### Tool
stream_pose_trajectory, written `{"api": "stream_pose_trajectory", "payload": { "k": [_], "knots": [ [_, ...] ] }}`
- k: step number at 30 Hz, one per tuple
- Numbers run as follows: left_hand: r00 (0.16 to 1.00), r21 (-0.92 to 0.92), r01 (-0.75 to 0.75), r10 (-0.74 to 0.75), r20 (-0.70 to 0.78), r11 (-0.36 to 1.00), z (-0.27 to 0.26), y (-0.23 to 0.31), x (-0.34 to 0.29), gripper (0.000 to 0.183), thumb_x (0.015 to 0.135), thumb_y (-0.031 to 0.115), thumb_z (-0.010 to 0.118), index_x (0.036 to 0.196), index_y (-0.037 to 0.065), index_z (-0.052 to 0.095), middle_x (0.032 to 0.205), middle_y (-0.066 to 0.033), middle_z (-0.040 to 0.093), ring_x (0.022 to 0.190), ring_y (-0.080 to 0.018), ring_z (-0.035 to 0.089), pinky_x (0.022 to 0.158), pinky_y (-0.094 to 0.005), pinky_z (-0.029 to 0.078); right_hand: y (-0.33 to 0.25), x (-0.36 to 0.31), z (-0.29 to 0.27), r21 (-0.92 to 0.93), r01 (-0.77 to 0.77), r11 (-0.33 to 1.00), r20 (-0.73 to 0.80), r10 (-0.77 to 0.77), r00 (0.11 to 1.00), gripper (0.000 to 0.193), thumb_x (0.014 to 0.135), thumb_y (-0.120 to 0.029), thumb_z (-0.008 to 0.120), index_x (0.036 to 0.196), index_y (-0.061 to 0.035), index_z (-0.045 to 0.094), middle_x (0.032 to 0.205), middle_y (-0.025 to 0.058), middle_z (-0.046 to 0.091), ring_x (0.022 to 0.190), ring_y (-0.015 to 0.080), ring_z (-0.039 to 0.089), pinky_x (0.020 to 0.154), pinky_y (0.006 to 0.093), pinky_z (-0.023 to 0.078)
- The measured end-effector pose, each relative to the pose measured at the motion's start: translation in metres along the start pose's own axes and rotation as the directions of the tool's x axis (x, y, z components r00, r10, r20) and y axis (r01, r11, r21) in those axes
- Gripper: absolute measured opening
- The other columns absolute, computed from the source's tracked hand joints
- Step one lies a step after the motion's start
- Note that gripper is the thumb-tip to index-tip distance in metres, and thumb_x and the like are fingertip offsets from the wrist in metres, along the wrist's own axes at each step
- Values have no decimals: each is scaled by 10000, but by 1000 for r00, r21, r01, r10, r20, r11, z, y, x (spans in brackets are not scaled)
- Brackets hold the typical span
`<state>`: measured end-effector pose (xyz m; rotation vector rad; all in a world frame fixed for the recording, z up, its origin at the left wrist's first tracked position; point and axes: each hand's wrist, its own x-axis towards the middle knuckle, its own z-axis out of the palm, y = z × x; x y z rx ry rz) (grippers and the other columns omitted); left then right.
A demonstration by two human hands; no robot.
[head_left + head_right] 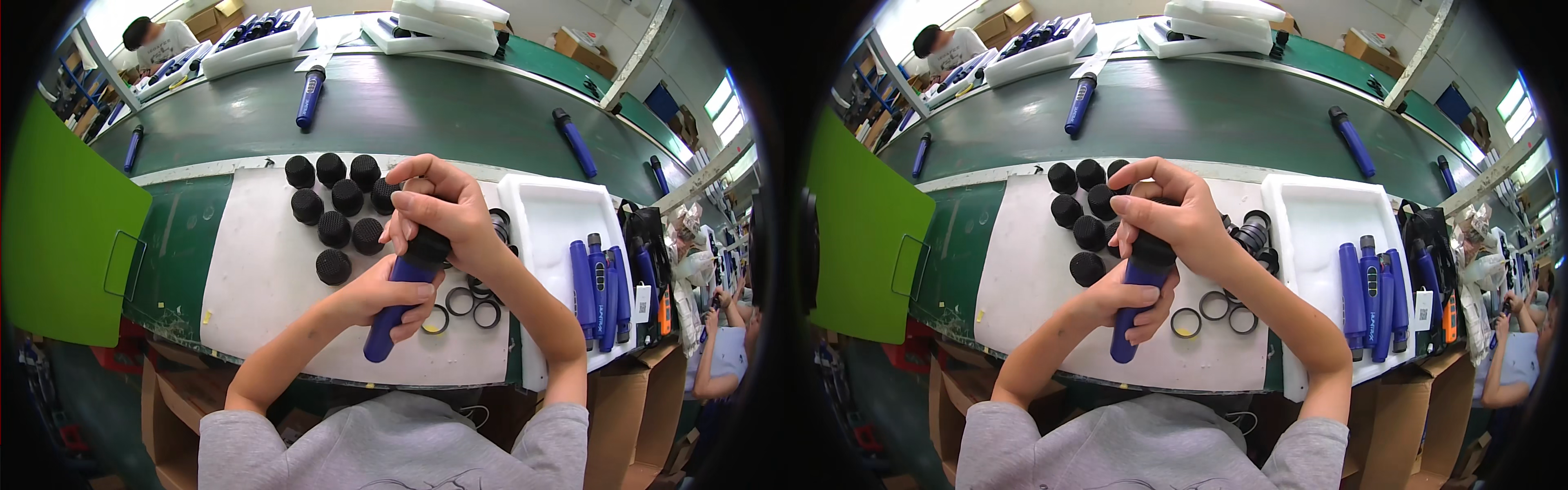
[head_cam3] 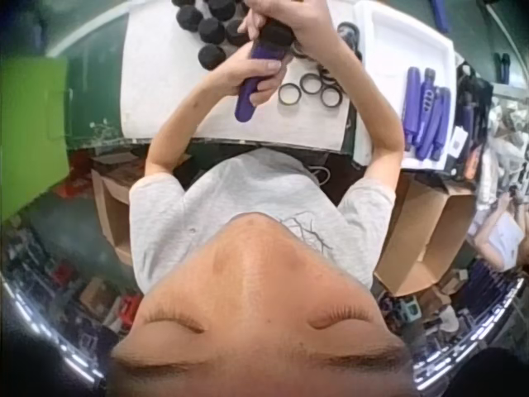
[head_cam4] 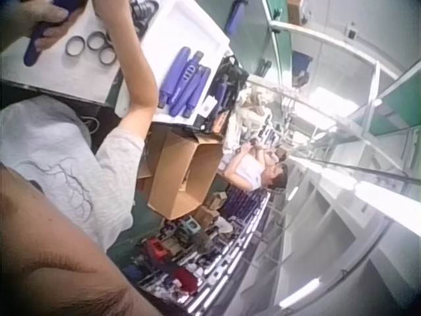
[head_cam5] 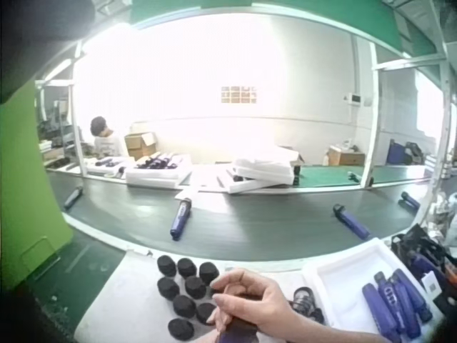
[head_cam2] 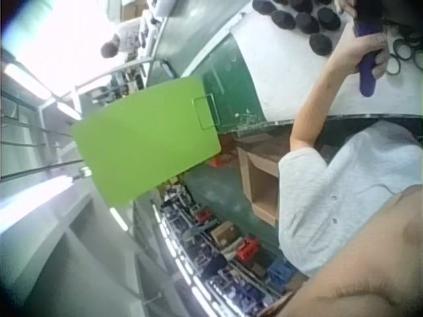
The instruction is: The person assembles handheld microphones by screwing black mesh heads onto blue cylindrical bodies and then attaching black rings. The person handles the components one at a time, repeatedly picking up a body, threading a head, and securing a ring before placing the assembled unit on the table.
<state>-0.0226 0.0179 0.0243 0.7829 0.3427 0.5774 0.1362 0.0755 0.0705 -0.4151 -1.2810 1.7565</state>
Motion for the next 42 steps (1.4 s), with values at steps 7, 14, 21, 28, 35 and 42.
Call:
{"api": "stream_pose_trajectory", "payload": {
  "k": [7, 14, 21, 28, 35, 42],
  "knots": [
    [833, 766, -23, 436, -340, 642, -3, 1, 9, 452, 818, 139, 754, 1203, 3, 559, 908, -64, 643, 716, -126, 626, 645, -270, 507, 10, -1, 8, -344, 124, 931, -216, -207, 954, 188, 908, -47, 657, 1074, 20, 601, 725, 48, 662, 670, 114, 671, 701, 286, 576],
    [969, 548, 19, 120, -217, 836, -6, 10, 4, 350, 857, 214, 724, 1066, 4, 538, 682, -73, 604, 553, -140, 594, 529, -281, 479, 6, -2, 1, -206, 78, 975, -126, -106, 986, 227, 900, -61, 672, 1094, 31, 596, 736, 63, 671, 665, 120, 670, 719, 317, 593],
    [991, -167, 14, 8, 133, 986, -5, -9, 0, 280, 875, 224, 701, 941, 35, 505, 670, -90, 617, 475, -165, 590, 456, -302, 481, 4, -3, 10, -65, -13, 998, 6, 13, 1000, 272, 911, -64, 661, 1143, 50, 578, 729, 61, 667, 656, 123, 667, 743, 340, 605],
    [896, 649, -18, 300, -327, 761, 0, 6, 6, 285, 817, 142, 739, 1015, -3, 594, 676, -25, 596, 536, -95, 580, 488, -248, 450, 8, -7, 19, -447, 89, 890, -228, -210, 951, 188, 908, -31, 648, 1071, 26, 576, 719, 50, 650, 671, 108, 658, 734, 284, 561],
    [987, 353, -76, 121, -105, 933, -14, 0, 6, 292, 842, 160, 703, 1011, 8, 519, 662, -61, 589, 506, -146, 586, 476, -300, 468, 8, -5, 10, -252, 74, 965, -44, -88, 995, 247, 896, -49, 667, 1114, 28, 581, 721, 51, 654, 652, 113, 654, 693, 284, 565],
    [941, 553, -85, 249, -228, 829, -6, 3, 5, 348, 824, 94, 697, 1063, 18, 455, 626, -39, 565, 489, -131, 586, 460, -287, 469, 10, -8, 18, -429, 59, 901, -140, -131, 981, 246, 915, -23, 631, 1141, 36, 555, 723, 43, 651, 682, 106, 658, 780, 342, 592]
  ]
}}
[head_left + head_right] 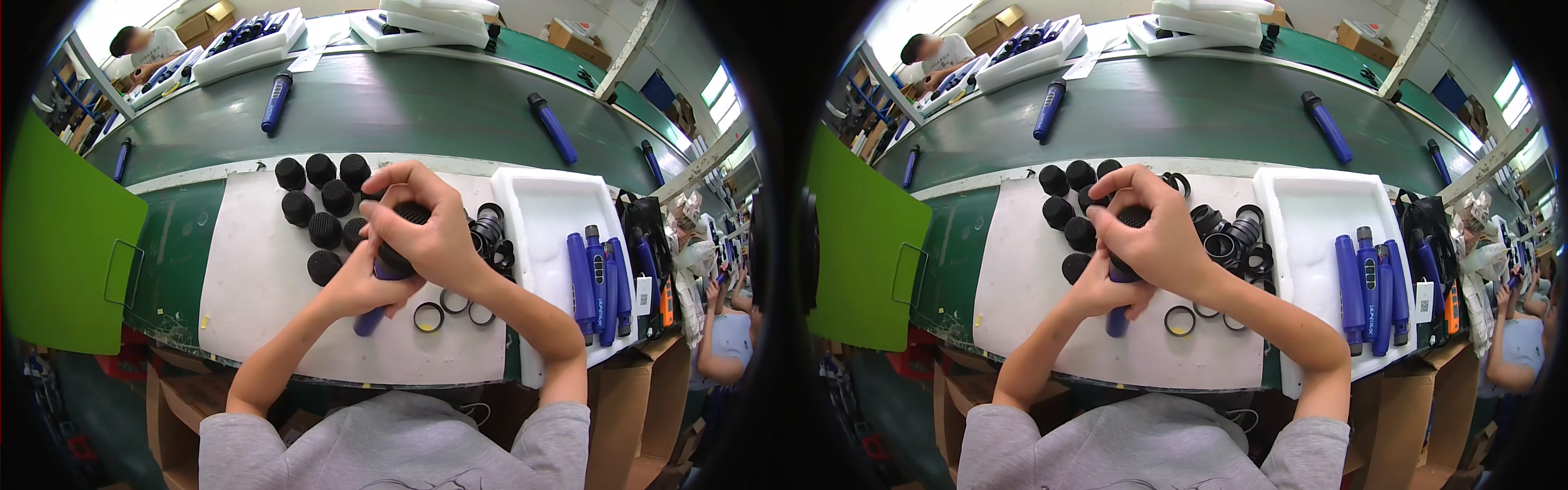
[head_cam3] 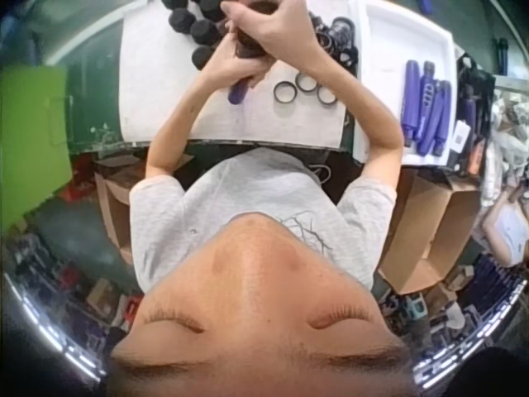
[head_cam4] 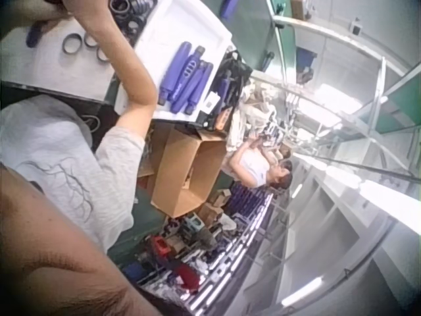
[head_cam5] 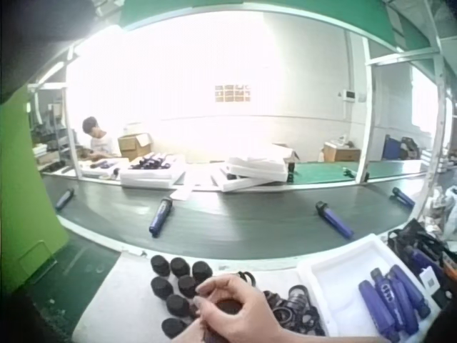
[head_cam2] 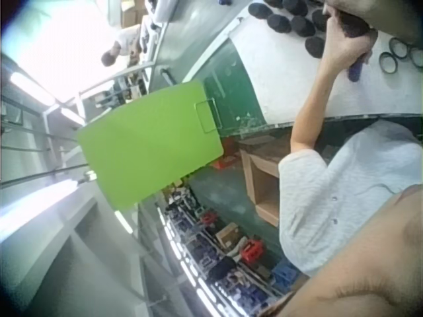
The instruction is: The person assembles handheld microphones by screwing black mesh heads onto blue cylindrical bodies and then attaching black rings. The person handles the components one at a time, repeatedly picking up a body, threading a head, and securing a ring before placing the assembled unit on the table.
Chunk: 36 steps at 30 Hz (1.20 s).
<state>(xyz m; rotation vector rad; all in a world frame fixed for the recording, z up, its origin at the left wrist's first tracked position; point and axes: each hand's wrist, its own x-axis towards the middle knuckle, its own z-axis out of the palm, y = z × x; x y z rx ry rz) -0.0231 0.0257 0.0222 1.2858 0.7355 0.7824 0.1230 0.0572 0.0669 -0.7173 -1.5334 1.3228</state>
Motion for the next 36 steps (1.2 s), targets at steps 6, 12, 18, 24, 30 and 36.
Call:
{"api": "stream_pose_trajectory", "payload": {
  "k": [6, 12, 18, 24, 30, 36],
  "knots": [
    [997, -18, 73, -73, 29, 997, 3, 5, -1, 367, 803, 105, 702, 1064, 17, 459, 632, -37, 577, 484, -129, 581, 465, -279, 456, -3, -1, 0, -13, -2, 1000, 10, 2, 1000, 229, 909, -17, 627, 1121, 30, 554, 723, 48, 649, 676, 109, 657, 800, 342, 589],
    [932, -489, 151, 41, 361, 859, -1, -6, -5, 371, 873, 269, 680, 1047, 14, 476, 628, -84, 562, 464, -157, 557, 468, -285, 462, -1, 6, -8, 397, -136, 908, 166, 75, 983, 327, 900, -55, 671, 1184, 52, 551, 749, 67, 676, 682, 127, 670, 762, 351, 604],
    [968, -301, 164, -94, 232, 939, -5, 2, -2, 365, 827, 160, 711, 1070, 9, 484, 635, -56, 569, 482, -130, 568, 476, -274, 456, -3, 0, -1, 141, 1, 990, -45, 6, 999, 210, 918, -55, 653, 1089, 26, 563, 738, 55, 656, 666, 108, 654, 733, 305, 583],
    [999, 13, 43, -43, 6, 999, 3, 13, -3, 239, 791, 92, 709, 938, 17, 536, 635, -25, 584, 511, -106, 586, 488, -253, 444, -7, -4, 1, 6, 43, 999, -74, -43, 996, 148, 923, -16, 631, 1048, 18, 558, 731, 49, 645, 680, 96, 649, 771, 326, 592],
    [948, -360, 146, -26, 317, 921, -3, 4, -5, 283, 837, 135, 675, 1022, 21, 494, 617, -52, 565, 478, -143, 572, 480, -266, 454, -5, 2, -4, 310, -31, 950, 137, -13, 991, 226, 901, -39, 661, 1099, 25, 572, 719, 48, 656, 673, 112, 668, 739, 311, 591],
    [922, -485, 285, -97, 375, 827, -6, 1, -6, 300, 842, 143, 658, 1050, 19, 481, 623, -50, 543, 477, -137, 558, 470, -278, 458, -6, 1, -1, 268, -42, 963, 63, 26, 998, 217, 903, -41, 653, 1093, 24, 571, 714, 53, 655, 670, 114, 664, 740, 308, 584]
  ]
}}
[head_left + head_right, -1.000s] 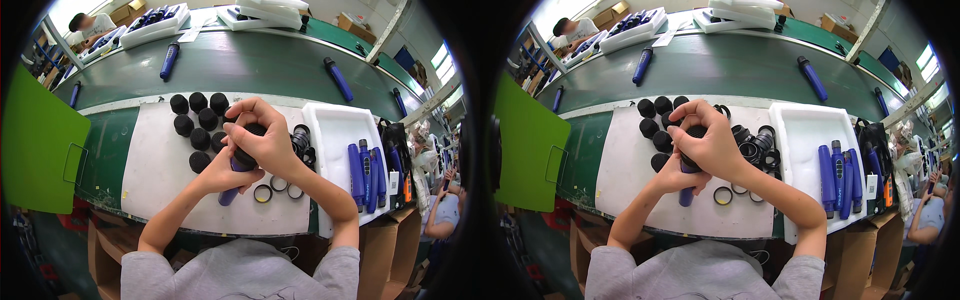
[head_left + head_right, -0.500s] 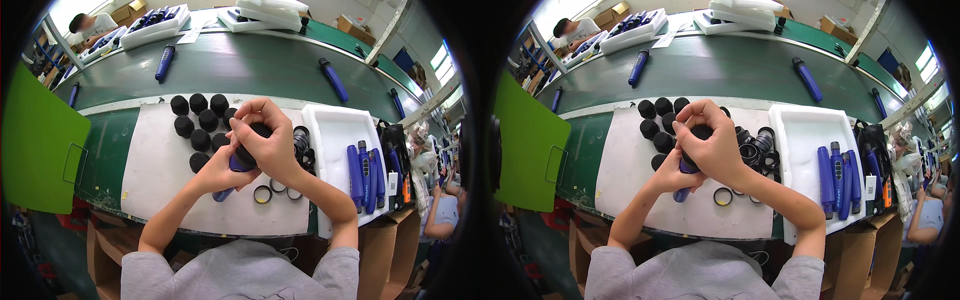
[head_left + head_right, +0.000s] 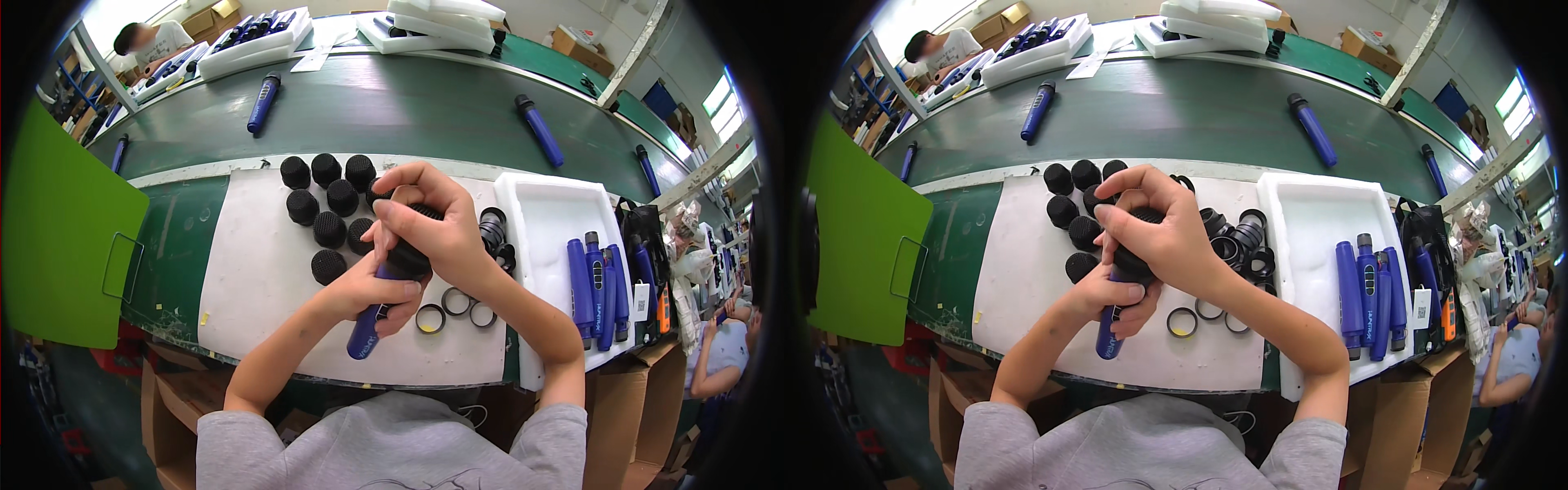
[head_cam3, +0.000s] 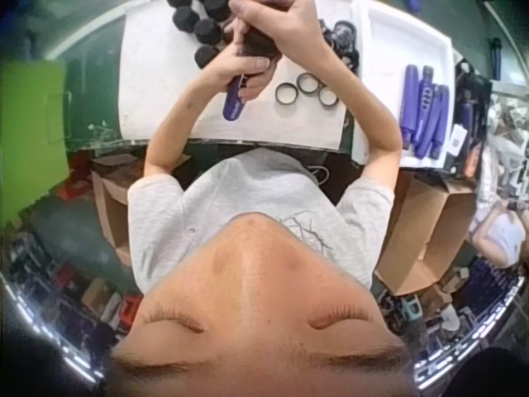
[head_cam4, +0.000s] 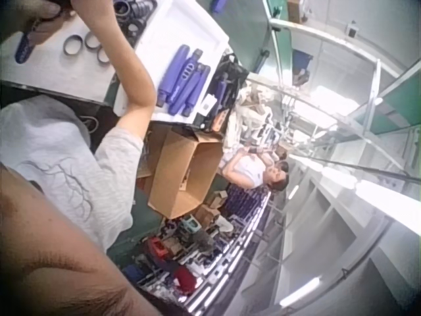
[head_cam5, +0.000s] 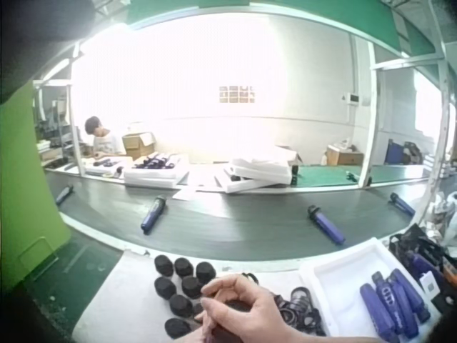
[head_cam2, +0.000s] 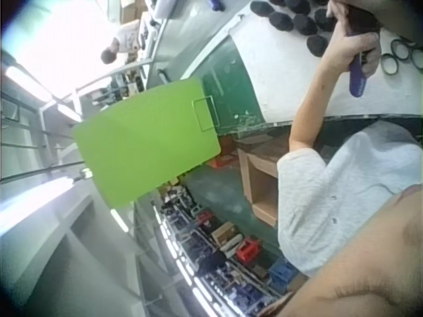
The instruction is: The person assembles handheld microphones by screwing black mesh heads onto blue cylindrical bodies and then attaching black rings. The person handles the components one at a time, repeatedly picking up a body, threading a head, and securing a ring before placing the assembled unit on the table.
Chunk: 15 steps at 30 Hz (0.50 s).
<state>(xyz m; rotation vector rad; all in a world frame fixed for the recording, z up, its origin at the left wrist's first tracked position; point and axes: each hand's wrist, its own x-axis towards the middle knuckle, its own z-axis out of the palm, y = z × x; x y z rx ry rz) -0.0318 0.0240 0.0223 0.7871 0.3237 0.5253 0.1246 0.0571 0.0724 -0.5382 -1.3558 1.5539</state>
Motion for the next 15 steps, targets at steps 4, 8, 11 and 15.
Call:
{"api": "stream_pose_trajectory", "payload": {
  "k": [4, 8, 11, 15],
  "knots": [
    [918, 570, -67, 275, -286, 819, 9, 3, 7, 344, 793, 103, 696, 1060, 6, 501, 655, -27, 566, 503, -105, 575, 471, -255, 450, 4, -4, 3, -310, 51, 949, -137, -98, 986, 191, 930, -36, 630, 1093, 33, 558, 716, 47, 642, 650, 106, 649, 774, 336, 593],
    [899, 505, -68, 272, -343, 860, 17, 6, 10, 309, 786, 97, 711, 1012, 7, 520, 661, -27, 583, 510, -111, 586, 474, -250, 449, 6, -1, -1, -258, 52, 965, -105, -82, 991, 198, 903, -45, 655, 1073, 16, 573, 720, 45, 656, 674, 112, 664, 726, 285, 558],
    [936, 519, -59, 228, -268, 853, 7, 0, 8, 307, 773, 43, 679, 1009, -11, 492, 626, -66, 589, 503, -166, 609, 487, -295, 487, 7, 1, -5, -189, 57, 980, -14, -61, 998, 223, 890, -44, 668, 1087, 10, 580, 721, 45, 659, 683, 115, 672, 697, 265, 543],
    [984, 272, -108, 142, -109, 956, 1, -2, 8, 238, 810, 80, 666, 963, -1, 502, 601, -72, 580, 493, -167, 593, 501, -291, 483, 7, 3, -6, -17, -4, 1000, 60, 5, 998, 259, 891, -37, 671, 1126, 16, 578, 718, 49, 655, 666, 111, 665, 685, 272, 548]
  ]
}}
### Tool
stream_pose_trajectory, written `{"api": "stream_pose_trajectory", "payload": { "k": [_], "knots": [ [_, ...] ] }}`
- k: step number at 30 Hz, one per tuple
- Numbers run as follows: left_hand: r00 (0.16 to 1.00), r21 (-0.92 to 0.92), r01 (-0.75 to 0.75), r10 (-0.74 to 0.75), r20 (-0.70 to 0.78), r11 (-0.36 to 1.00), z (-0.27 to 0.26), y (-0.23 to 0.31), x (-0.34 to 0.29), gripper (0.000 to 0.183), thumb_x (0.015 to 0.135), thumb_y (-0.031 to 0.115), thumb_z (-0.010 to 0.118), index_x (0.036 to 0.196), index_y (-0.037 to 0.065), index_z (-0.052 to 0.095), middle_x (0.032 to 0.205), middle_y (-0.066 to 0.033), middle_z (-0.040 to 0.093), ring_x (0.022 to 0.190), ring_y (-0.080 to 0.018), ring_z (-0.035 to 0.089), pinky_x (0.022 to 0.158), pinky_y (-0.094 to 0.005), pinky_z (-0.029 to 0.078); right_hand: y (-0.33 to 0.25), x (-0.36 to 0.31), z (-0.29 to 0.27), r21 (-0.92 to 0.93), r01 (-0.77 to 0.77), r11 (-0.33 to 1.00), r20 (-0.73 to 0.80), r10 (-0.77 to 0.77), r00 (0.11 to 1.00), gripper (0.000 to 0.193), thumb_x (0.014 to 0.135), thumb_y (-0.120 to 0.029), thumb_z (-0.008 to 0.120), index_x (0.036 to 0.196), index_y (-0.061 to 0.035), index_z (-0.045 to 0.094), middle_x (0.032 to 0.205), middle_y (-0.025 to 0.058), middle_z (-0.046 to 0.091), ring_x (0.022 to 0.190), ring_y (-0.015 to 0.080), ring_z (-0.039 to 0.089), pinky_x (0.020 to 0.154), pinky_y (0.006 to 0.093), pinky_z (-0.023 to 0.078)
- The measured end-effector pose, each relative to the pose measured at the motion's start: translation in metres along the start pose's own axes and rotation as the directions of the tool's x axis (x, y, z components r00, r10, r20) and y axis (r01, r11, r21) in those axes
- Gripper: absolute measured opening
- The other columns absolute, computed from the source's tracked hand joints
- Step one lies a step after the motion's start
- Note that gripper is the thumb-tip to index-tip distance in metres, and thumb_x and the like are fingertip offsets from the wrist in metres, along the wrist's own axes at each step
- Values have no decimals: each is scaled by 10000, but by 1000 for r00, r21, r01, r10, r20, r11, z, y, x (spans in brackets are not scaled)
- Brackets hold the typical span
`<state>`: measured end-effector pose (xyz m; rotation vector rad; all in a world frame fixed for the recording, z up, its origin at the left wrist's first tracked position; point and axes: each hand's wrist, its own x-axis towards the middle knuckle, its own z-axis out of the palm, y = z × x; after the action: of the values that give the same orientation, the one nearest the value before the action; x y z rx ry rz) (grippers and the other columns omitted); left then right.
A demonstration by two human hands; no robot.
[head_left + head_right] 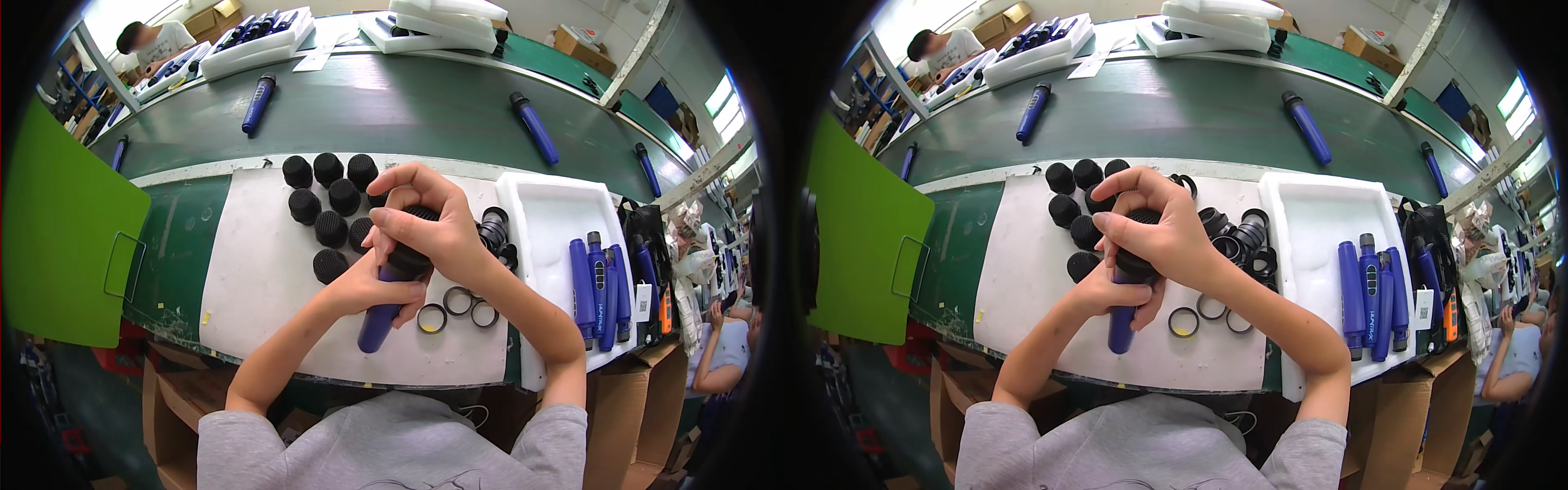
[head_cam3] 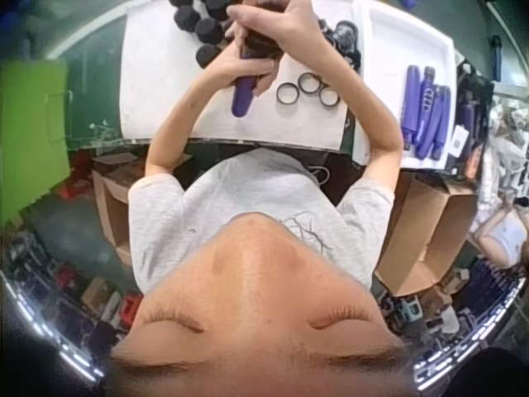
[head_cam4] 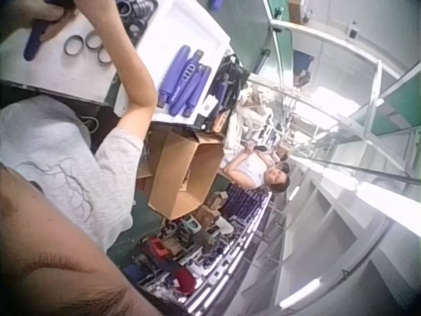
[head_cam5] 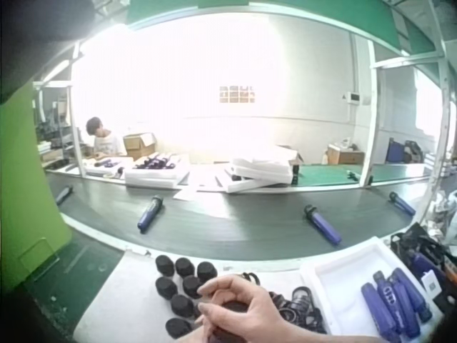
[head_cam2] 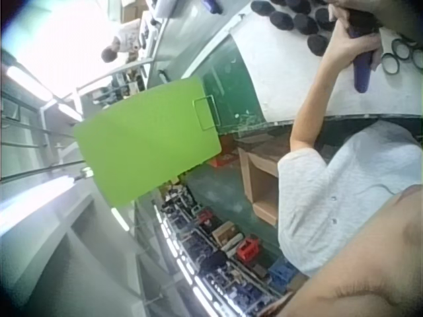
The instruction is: The person assembles handheld microphones by screwing black mesh heads onto blue cylindrical bodies and then attaching black rings. The person handles the components one at a time, repeatedly picking up a body, threading a head, and securing a ring before placing the assembled unit on the table.
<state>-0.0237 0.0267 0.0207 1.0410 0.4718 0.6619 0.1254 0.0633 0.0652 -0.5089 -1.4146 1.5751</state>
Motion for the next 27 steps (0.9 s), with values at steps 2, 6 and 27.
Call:
{"api": "stream_pose_trajectory", "payload": {
  "k": [2, 6, 27],
  "knots": [
    [993, -195, 74, -55, 102, 978, 2, 3, -3, 233, 833, 91, 678, 962, 25, 496, 616, -47, 588, 516, -137, 597, 515, -276, 471, -1, -1, 1, 11, -13, 1000, 23, 13, 1000, 261, 893, -34, 669, 1132, 18, 579, 716, 50, 652, 658, 108, 658, 676, 273, 547],
    [999, 43, -3, 4, -32, 999, -6, -13, 1, 256, 814, 78, 678, 984, 18, 495, 605, -58, 579, 497, -141, 596, 499, -275, 470, -1, -2, 3, -125, 30, 992, 29, -27, 999, 237, 897, -29, 659, 1115, 15, 577, 712, 51, 651, 639, 104, 643, 662, 273, 539],
    [956, -336, -225, 141, -258, 914, -7, -5, 4, 444, 1000, 433, 453, 1142, 17, 516, 864, -111, 607, 754, -241, 654, 713, -416, 544, -11, 8, -16, -719, -74, 691, -158, -59, 986, 514, 998, -417, 576, 1047, 95, 579, 867, 216, 708, 753, 307, 719, 724, 374, 562]
  ]
}}
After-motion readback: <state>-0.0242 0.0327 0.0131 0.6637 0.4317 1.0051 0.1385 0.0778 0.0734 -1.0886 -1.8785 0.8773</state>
